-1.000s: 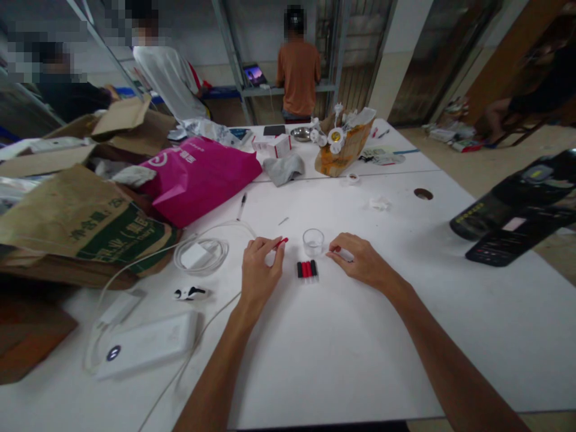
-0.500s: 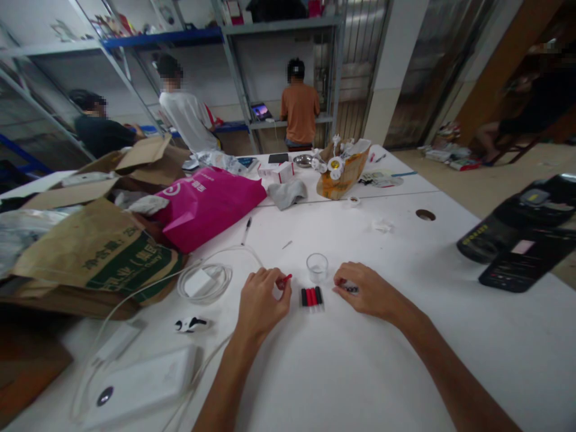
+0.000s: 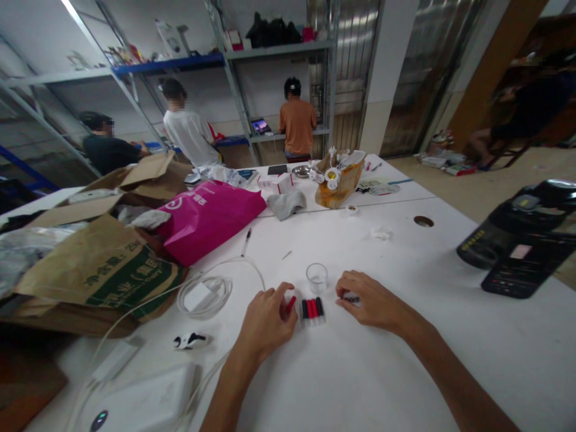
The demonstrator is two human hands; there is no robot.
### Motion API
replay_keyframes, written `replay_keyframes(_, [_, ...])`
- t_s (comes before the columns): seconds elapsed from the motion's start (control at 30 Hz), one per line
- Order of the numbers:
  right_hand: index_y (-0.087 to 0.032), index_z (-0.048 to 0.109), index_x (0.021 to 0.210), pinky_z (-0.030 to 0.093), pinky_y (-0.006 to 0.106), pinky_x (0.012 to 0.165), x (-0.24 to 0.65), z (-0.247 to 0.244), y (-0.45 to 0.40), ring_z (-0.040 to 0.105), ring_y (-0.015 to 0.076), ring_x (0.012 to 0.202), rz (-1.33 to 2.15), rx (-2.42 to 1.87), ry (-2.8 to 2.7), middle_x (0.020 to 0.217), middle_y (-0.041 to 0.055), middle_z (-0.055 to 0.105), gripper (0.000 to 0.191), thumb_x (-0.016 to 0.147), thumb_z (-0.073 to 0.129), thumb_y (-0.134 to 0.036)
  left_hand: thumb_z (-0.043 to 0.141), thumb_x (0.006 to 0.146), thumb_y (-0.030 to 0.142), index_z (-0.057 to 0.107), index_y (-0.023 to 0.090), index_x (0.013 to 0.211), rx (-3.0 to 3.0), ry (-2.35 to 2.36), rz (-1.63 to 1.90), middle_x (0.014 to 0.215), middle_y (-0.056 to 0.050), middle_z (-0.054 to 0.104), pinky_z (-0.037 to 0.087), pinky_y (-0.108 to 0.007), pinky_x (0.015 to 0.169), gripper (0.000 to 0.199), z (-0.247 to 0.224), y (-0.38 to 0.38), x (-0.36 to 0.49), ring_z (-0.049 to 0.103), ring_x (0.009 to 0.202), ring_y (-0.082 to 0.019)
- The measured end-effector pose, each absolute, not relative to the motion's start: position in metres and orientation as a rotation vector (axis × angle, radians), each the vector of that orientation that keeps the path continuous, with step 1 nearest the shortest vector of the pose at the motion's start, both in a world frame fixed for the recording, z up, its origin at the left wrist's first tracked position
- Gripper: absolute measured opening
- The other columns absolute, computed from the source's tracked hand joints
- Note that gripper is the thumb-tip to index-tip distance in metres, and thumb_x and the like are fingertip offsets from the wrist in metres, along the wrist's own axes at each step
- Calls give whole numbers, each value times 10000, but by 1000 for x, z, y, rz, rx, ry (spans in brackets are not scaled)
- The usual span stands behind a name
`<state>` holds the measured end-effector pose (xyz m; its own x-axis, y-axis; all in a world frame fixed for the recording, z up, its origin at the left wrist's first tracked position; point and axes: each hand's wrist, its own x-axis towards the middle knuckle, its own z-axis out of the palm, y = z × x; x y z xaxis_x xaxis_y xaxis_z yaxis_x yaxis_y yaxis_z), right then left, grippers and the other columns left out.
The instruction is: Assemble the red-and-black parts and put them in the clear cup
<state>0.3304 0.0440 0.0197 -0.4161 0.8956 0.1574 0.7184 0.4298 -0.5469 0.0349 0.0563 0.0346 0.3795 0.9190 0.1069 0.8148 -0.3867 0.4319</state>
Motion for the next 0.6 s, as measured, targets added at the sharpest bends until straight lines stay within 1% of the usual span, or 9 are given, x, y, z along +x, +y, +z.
replay_keyframes(0.07, [-234,656,969,519,430,973,331,21,43,670,256,1032,571,-1368,-2255,1065,63,733,75,1009,707,-196,670,916,221,719,288,1235,2347,1499,465,795,-21,742,417,-360,803,329,34,57,34,677,759,-268])
replay_keyframes(0.17, [-235,652,957,520,429,971,332,24,43,669,254,1030,584,-1370,-2252,1056,61,733,86,1008,686,-175,665,929,234,744,293,1171,2299,1487,530,800,-28,738,406,-347,781,261,31,58,32,664,755,-254])
replay_keyframes(0.27, [-232,648,947,523,437,964,332,24,43,667,255,1007,593,-1374,-2248,1036,63,740,89,1007,673,-172,708,920,273,737,301,1147,2129,1452,683,783,-6,737,394,-325,728,230,30,60,31,650,713,-230])
replay_keyframes(0.37, [-231,656,965,528,436,937,331,25,43,672,248,963,602,-1376,-2187,1014,62,749,69,1021,651,-191,773,911,338,720,291,1146,1948,1363,799,771,15,739,409,-310,692,246,31,60,33,638,674,-206])
replay_keyframes(0.47, [-239,691,999,538,416,888,329,28,43,692,232,920,692,-1356,-1990,994,49,769,83,1057,642,-275,809,926,403,683,268,1172,1775,1278,901,776,18,738,444,-304,698,308,34,61,35,649,685,-192])
replay_keyframes(0.57, [-238,720,1036,568,404,890,326,29,48,726,227,944,821,-1229,-1670,1013,55,785,174,1064,675,-404,823,924,451,627,240,1196,1457,1146,1073,841,-9,755,503,-315,741,396,36,64,38,712,774,-202])
replay_keyframes(0.6, [-233,724,1044,578,397,871,326,28,51,726,222,923,855,-1176,-1545,1000,56,777,205,1052,693,-435,837,903,454,618,230,1198,1319,1079,1134,866,-18,757,520,-319,748,431,37,65,39,722,792,-202])
